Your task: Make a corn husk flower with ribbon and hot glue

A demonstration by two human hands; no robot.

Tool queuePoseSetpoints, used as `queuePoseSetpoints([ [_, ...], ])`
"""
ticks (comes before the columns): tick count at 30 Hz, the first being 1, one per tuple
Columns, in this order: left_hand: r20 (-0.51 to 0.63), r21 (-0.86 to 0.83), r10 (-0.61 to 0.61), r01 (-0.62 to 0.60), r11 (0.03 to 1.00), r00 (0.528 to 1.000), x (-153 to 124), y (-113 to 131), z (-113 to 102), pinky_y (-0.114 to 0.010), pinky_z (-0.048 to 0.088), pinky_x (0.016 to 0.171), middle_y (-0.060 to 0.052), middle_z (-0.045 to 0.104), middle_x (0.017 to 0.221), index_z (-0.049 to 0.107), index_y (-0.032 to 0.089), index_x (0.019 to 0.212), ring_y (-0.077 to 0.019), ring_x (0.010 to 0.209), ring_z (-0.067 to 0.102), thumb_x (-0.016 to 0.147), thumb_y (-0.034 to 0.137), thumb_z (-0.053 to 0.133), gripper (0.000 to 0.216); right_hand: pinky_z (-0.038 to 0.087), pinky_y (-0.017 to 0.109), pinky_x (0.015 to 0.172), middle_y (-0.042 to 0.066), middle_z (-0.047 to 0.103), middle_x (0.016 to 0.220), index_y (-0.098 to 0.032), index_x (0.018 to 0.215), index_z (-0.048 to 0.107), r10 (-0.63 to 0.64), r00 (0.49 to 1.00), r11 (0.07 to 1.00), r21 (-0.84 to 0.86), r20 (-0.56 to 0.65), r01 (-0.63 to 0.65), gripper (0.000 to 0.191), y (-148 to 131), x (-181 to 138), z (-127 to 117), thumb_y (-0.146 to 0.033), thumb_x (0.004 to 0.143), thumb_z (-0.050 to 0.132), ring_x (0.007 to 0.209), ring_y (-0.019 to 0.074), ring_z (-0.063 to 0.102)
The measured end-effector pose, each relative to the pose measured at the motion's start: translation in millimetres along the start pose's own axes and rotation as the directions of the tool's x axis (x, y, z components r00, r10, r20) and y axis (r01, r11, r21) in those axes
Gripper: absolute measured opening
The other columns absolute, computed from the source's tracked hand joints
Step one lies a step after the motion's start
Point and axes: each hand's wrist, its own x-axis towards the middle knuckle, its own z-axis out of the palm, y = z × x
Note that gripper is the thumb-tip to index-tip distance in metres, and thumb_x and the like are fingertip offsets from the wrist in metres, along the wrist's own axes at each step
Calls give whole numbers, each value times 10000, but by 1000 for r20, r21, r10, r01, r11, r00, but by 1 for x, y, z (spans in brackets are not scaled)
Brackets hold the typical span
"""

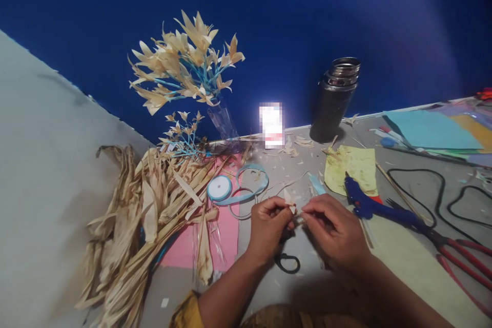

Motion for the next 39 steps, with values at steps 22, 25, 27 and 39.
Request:
queuePoseSetpoints([
  [22,87,-61,-48,54,997,995,0,-4,3,-186,385,421,26,621,484,655,152,678,-82,384,524,560,344,923,350,539,256,591,43,693,812,-235,950,736,-137,989,989,-57,-50,134,201,6,-4,2,-61,910,643,687,161,679],
  [25,104,-77,-62,70,995,993,-2,-2,3,-191,396,434,29,609,471,657,154,684,-85,398,523,570,333,915,335,529,254,586,43,681,813,-225,938,726,-126,991,991,-61,-48,122,191,7,-5,1,-58,907,641,682,158,670],
  [27,113,-94,-62,73,993,992,-3,-2,3,-193,402,444,29,606,468,668,153,703,-88,411,528,583,327,906,318,530,260,591,45,679,815,-221,928,720,-105,993,994,-48,-59,102,177,7,-5,0,-66,908,636,690,164,671],
  [39,92,48,75,-80,996,993,-6,-1,3,-194,373,465,24,612,556,697,156,699,-81,461,532,679,311,827,204,531,260,644,42,693,830,-216,975,666,-118,993,990,-74,-10,117,158,2,-2,0,-76,946,598,739,166,678],
])
